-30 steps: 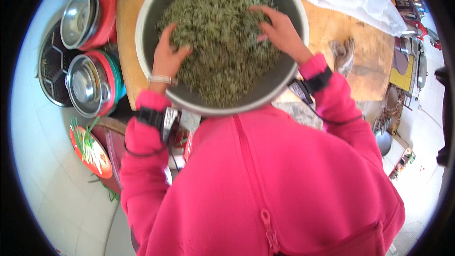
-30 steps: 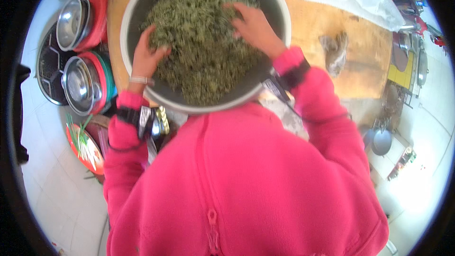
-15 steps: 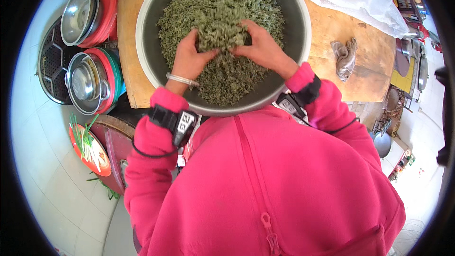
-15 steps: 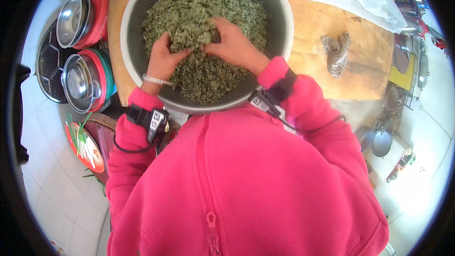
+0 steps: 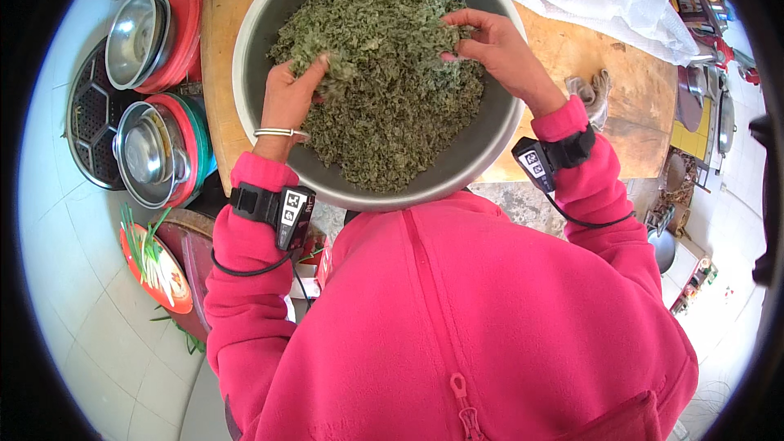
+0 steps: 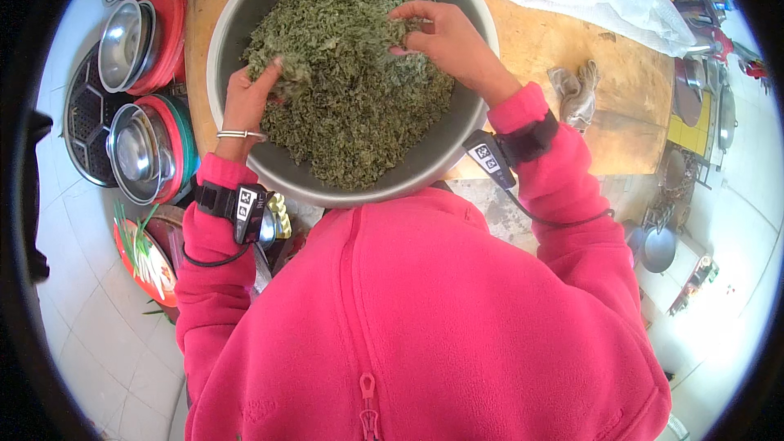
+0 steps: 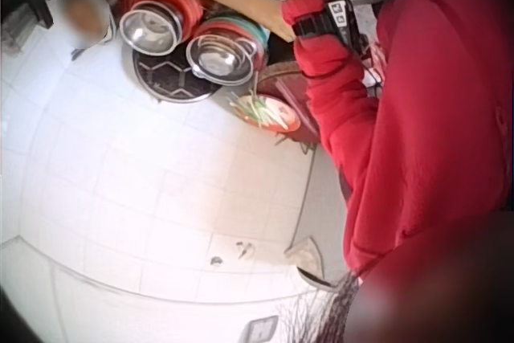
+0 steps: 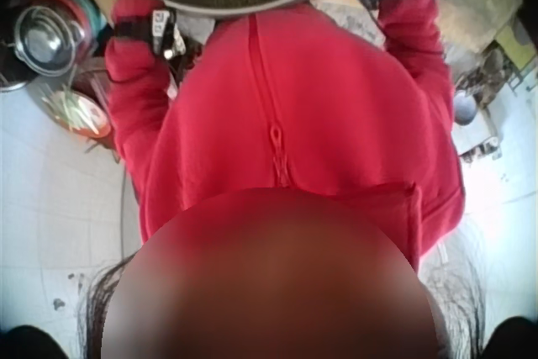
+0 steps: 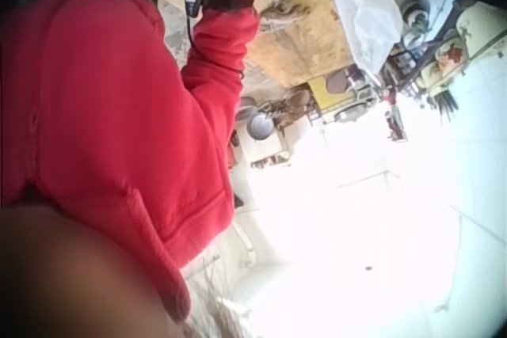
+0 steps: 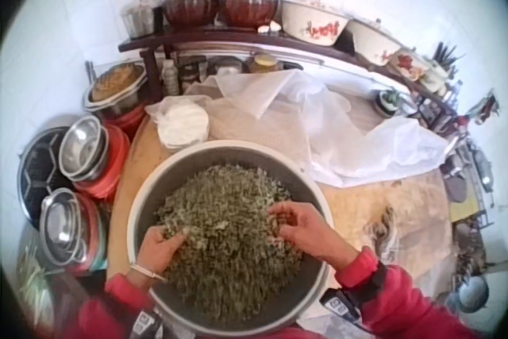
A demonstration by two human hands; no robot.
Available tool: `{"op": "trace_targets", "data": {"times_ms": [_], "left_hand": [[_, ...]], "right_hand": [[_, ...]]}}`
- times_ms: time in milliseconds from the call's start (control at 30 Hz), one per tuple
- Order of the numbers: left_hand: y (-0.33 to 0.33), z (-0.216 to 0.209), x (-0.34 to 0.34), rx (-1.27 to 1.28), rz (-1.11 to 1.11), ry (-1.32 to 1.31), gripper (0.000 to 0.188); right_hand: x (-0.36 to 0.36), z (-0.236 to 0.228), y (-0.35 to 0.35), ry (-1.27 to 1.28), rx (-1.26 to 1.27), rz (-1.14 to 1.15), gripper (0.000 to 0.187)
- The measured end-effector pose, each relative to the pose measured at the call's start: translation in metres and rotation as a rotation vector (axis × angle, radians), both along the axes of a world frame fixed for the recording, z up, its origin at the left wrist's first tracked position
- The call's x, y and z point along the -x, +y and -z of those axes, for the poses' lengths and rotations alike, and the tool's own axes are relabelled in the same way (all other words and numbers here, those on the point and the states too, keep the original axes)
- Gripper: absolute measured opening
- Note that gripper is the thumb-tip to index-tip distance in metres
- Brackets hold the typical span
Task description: The person washes a perforated metal steamer tray at the sink, then wipes it dry with a cloth. They move around the kitchen, handling a cloth and a bowl of green leafy material, and repeatedly mix the contents of the bowl by hand.
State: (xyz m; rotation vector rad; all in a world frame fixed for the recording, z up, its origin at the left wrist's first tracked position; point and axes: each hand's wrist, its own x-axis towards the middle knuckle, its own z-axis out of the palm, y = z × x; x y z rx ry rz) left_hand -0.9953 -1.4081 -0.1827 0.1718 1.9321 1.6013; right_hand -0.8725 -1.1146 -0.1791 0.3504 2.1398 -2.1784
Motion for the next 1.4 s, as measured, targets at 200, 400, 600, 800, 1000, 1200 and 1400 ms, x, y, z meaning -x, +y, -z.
{"op": "trace_targets", "data": {"times_ms": [200, 400, 600, 800, 1000, 1200, 1400], "left_hand": [[0.005, 0.004, -0.001, -0.015, 0.096, 0.178, 0.031], [0.000, 0.004, -0.001, 0.027, 0.041, 0.034, 0.030], [-0.002, 0.025, 0.019, 0.413, 0.171, 0.544, 0.052], [0.015, 0.047, -0.004, 0.278, 0.250, 0.554, 0.056], [-0.004, 0.021, -0.006, 0.052, 0.060, 0.294, 0.040], [-0.012, 0.025, 0.019, 0.365, 0.057, 0.461, 0.035], [-0.057, 0.053, 0.009, 0.199, 0.152, 0.490, 0.044]], "right_hand": [[0.003, 0.001, -0.009, -0.075, -0.070, 0.145, 0.032], [0.012, 0.001, -0.002, -0.096, -0.216, 0.095, 0.032], [0.018, 0.009, -0.047, 0.115, -1.080, 0.044, 0.055], [0.022, 0.027, -0.099, 0.217, -1.066, -0.145, 0.055], [0.016, 0.009, -0.035, 0.303, -0.512, -0.039, 0.051], [0.023, -0.016, -0.029, 0.231, -0.628, 0.031, 0.053], [-0.006, 0.008, 0.001, 0.173, -0.559, -0.078, 0.074]]}}
